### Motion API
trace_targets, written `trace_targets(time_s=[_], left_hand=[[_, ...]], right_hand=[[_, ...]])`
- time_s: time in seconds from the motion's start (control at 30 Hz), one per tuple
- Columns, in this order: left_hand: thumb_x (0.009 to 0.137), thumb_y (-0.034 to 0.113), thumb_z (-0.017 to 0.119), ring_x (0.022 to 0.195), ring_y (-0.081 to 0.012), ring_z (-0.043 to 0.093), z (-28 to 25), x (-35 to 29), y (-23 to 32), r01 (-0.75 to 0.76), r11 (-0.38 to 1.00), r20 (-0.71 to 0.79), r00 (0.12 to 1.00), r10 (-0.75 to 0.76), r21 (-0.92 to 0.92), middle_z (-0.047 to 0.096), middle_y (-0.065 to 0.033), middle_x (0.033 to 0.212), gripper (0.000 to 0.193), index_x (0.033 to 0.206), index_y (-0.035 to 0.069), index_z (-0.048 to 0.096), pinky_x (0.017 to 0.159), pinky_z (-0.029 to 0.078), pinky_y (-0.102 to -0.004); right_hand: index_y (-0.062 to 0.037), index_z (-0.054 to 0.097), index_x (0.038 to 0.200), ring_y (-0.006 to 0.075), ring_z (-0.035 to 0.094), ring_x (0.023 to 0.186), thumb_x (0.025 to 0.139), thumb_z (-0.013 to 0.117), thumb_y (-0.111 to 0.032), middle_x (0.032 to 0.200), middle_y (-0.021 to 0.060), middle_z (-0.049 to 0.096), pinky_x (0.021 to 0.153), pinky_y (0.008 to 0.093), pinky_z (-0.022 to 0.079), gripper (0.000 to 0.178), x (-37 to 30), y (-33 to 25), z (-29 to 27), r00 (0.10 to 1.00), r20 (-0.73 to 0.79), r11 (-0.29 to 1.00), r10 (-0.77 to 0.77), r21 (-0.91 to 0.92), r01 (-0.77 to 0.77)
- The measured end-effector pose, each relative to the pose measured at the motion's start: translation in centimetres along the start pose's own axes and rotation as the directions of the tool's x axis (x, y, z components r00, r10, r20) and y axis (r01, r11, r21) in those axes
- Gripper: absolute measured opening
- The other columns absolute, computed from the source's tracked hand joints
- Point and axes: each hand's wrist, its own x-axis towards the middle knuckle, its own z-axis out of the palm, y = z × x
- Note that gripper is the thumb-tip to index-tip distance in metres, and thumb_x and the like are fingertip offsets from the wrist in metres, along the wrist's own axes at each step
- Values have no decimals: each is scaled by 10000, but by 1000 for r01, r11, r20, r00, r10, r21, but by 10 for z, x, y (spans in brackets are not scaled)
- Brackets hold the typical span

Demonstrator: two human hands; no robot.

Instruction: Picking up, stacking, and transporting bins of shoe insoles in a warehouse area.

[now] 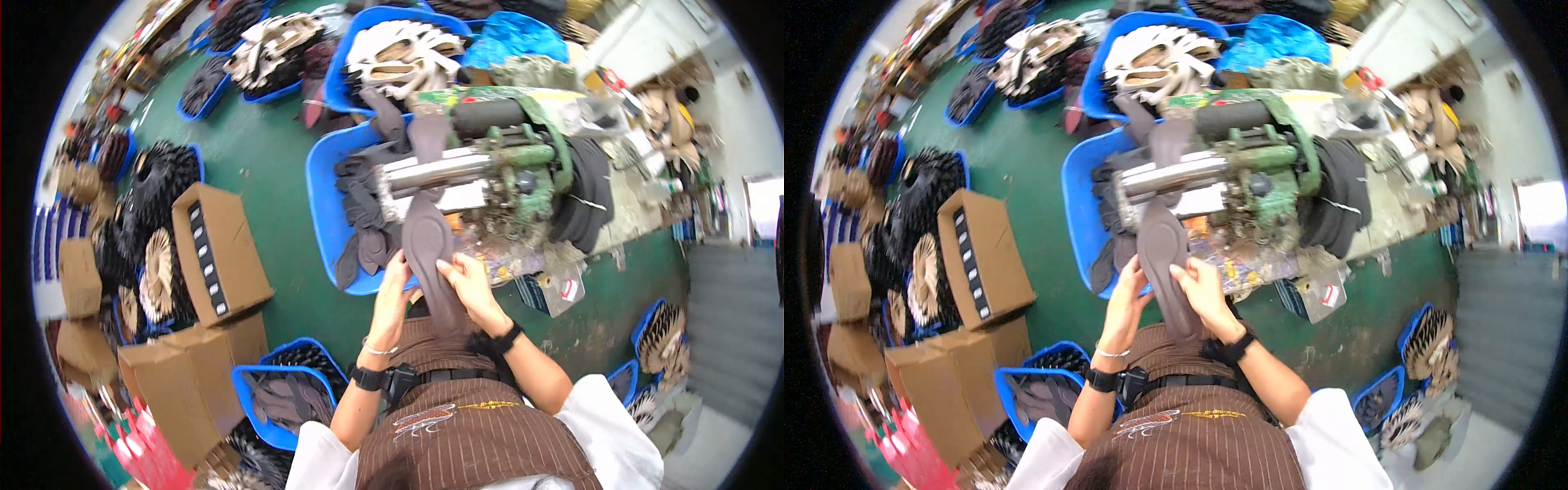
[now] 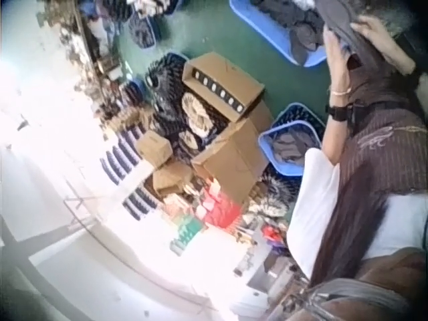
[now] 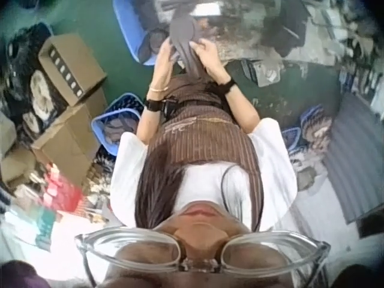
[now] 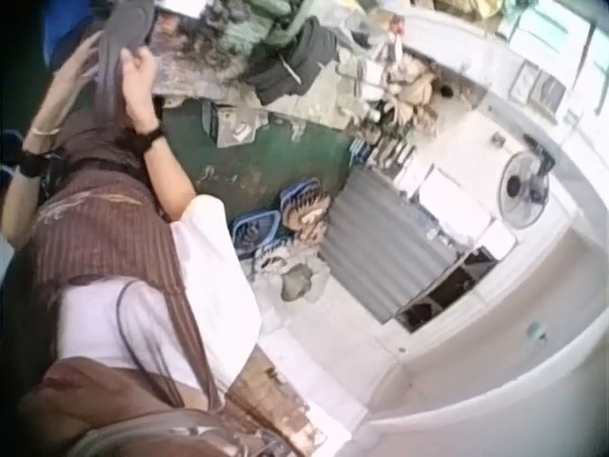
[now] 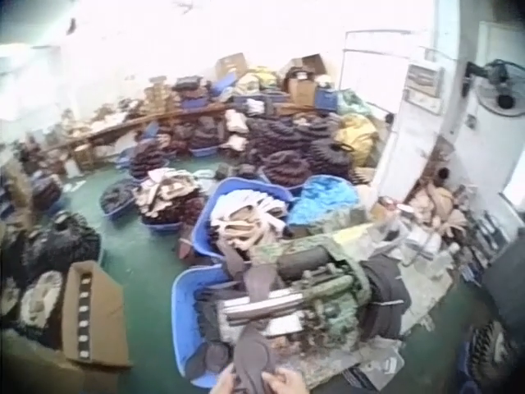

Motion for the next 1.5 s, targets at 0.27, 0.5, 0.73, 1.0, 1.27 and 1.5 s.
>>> trace_targets(time_s=[0.27, 0.5, 0.73, 1.0, 1.27, 1.5], left_hand=[[972, 291, 455, 1140, -221, 518, 16, -4, 9, 79, 932, -74, 996, -56, 353, 543, -130, 1236, 412, 1318, 68, 442, 935, 411, -356], [922, 122, 548, 1089, -167, 543, 92, 25, 3, -25, 796, 247, 956, -158, 604, 592, -102, 1167, 343, 1245, 12, 517, 928, 422, -289], [931, 245, 561, 1261, -235, 417, 264, 95, -58, 16, 826, 388, 878, -281, 564, 444, -140, 1360, 564, 1394, 14, 338, 1037, 320, -317], [780, 292, 746, 1145, -228, 486, 387, 214, -156, -57, 815, -43, 994, 100, 576, 475, -179, 1279, 771, 1303, -97, 334, 969, 385, -324], [773, 195, 718, 1114, -232, 511, 427, 173, -119, -75, 981, 51, 996, 67, 180, 471, -112, 1274, 733, 1347, 22, 296, 933, 426, -347], [800, 239, 565, 1082, -261, 553, 448, 145, -74, 23, 994, 89, 996, -13, -106, 554, -156, 1178, 538, 1267, 10, 430, 908, 469, -387]], right_hand=[[9, 673, 848, 112, 639, 666, 835, 649, -201, 689, 78, 675, 636, 276, 504, 212, 13, -26, -65, 973, 225, 911, -60, -386, 146], [-7, 629, 1036, 118, 640, 740, 858, 641, -166, 817, 48, 675, 641, 246, 503, 239, -37, -73, -283, 916, -346, 977, -200, -144, 159], [12, 495, 1223, 254, 576, 1032, 713, 795, -321, 1153, 199, 574, 858, 356, 483, 679, 38, -71, -407, 790, -512, 917, -337, -367, 153], [32, 396, 1321, 243, 546, 1007, 591, 864, -322, 1119, 165, 519, 870, 349, 465, 937, 69, -64, -418, 913, -336, 941, -232, -317, 122], [-58, 515, 1173, 284, 522, 1089, 629, 825, -185, 1164, 133, 524, 938, 354, 411, 639, -7, -164, -420, 831, -79, 814, -551, -270, 514], [-43, 573, 1059, 238, 558, 982, 765, 738, -209, 1039, 93, 588, 875, 349, 455, 375, -30, -207, -422, 615, -13, 557, -789, -438, 705]])
